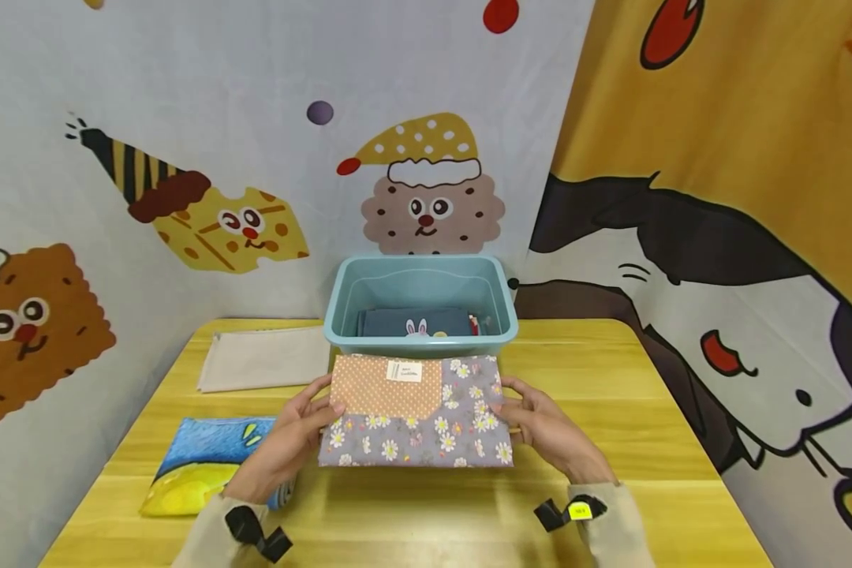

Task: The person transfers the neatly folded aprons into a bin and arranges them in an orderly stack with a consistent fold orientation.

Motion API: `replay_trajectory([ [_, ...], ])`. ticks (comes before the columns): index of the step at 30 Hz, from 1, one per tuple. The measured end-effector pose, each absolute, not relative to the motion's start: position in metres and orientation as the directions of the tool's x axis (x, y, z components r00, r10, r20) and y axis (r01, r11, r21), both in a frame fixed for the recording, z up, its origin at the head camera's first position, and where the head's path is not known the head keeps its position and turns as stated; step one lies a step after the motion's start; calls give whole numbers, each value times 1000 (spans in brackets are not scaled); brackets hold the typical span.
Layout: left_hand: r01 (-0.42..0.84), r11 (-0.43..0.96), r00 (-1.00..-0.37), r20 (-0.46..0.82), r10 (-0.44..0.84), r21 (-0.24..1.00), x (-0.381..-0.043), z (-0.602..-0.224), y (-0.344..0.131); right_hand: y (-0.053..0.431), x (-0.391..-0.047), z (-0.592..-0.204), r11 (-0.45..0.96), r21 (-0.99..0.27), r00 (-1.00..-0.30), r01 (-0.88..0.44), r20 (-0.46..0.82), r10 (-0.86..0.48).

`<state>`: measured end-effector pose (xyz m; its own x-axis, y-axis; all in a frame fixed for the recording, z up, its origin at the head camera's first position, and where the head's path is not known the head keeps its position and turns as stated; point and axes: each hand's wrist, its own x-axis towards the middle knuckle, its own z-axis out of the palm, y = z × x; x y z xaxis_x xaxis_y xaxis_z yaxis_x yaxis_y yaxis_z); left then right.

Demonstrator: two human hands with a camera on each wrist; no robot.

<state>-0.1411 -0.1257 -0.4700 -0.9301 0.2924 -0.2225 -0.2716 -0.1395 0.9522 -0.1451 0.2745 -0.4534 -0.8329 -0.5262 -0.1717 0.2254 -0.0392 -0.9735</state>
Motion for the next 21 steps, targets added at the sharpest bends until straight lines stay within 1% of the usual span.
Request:
replay_trajectory([
  [4, -271, -145, -934, -223, 280, 952, -145, -464, -126, 275, -148, -448, -68, -973, -833, 220, -151, -532],
  [9, -257, -136, -939, -214, 268, 957, -149, -457, -127, 272, -152, -440, -58, -976, -841, 208, -148, -520],
  [16, -194, -133, -952, -154, 263, 972, -157, -448, -131, 267, -159, -428, -33, -977, -860, 209, -167, -483],
  [21, -175, -129, -956, -137, 258, 976, -165, -441, -133, 263, -165, -423, -40, -980, -872, 196, -156, -465],
])
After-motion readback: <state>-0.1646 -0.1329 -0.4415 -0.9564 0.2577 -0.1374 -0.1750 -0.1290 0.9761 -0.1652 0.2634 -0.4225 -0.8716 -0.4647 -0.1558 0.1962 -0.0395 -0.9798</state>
